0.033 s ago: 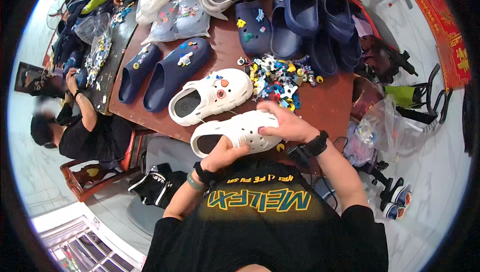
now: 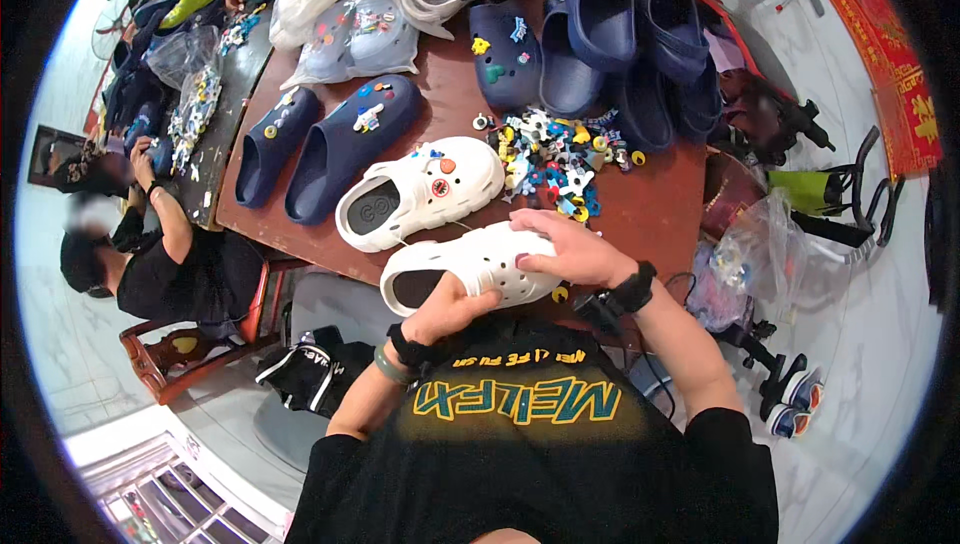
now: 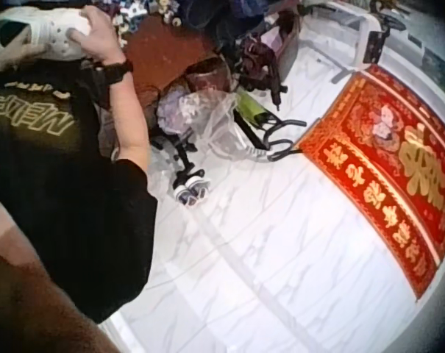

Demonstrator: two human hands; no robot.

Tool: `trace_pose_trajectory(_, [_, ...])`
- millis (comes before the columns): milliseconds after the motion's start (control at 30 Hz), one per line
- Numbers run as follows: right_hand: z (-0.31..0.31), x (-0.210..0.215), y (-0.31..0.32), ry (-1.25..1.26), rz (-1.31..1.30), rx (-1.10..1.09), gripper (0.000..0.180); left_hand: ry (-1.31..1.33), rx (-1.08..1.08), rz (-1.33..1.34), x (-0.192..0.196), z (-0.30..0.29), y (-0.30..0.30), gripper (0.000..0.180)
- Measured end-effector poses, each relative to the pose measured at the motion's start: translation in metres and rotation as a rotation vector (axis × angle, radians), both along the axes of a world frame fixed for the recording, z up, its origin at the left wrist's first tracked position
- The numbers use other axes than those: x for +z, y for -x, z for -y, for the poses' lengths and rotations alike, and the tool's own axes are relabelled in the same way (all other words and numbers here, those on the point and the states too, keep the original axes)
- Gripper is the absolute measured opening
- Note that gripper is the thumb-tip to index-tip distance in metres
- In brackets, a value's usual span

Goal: Attaching charms and decorations to clogs at a manufacturing station.

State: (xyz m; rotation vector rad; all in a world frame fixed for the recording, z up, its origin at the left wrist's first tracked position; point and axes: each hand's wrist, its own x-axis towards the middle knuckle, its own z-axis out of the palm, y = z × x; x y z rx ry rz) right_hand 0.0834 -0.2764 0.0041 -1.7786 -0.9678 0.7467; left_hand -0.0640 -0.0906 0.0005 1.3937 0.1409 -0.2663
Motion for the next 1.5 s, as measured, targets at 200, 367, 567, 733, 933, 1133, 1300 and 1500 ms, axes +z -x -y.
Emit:
trace_pose_trajectory(200, [-0.017, -0.001, 0.024, 0.022, 0.126, -0.211, 0.032, -0.07, -0.014, 0.069, -0.006, -0.005, -0.008, 0.057])
trace_pose_trajectory(367, [-0.018, -0.01, 0.007, 0.05, 0.09, -0.209, 0.03, -0.021, 0.018, -0.123, 0.0, -0.013, -0.025, 0.054])
trace_pose_trajectory(567, [0.009, 0.092, 0.016, -0.16, 0.265, -0.144, 0.028, 0.081, 0.195, -0.21, 0.008, -0.02, -0.04, 0.029])
trace_pose_trajectory(733, [0.044, 0.251, 0.064, -0.359, 0.699, -0.035, 0.002, 0.018, 0.167, -0.194, 0.016, -0.008, -0.05, 0.029])
trace_pose_trajectory(933, [0.04, 0.334, 0.125, -0.049, -0.01, -0.447, 0.011, 0.072, 0.17, -0.191, 0.014, -0.016, -0.05, 0.03])
trace_pose_trajectory(1133, [0.063, 0.339, 0.12, 0.209, 0.101, -0.211, 0.01, 0.042, 0.197, -0.121, 0.008, -0.015, -0.05, 0.029])
trace_pose_trajectory(1300, [0.055, 0.299, 0.079, -0.707, -0.168, 0.197, 0.006, 0.006, 0.199, -0.145, 0.012, -0.016, -0.045, 0.029])
trace_pose_trajectory(1500, [0.072, 0.308, 0.098, -0.9, -0.547, 0.088, 0.003, 0.031, 0.188, -0.145, 0.019, -0.006, -0.048, 0.03])
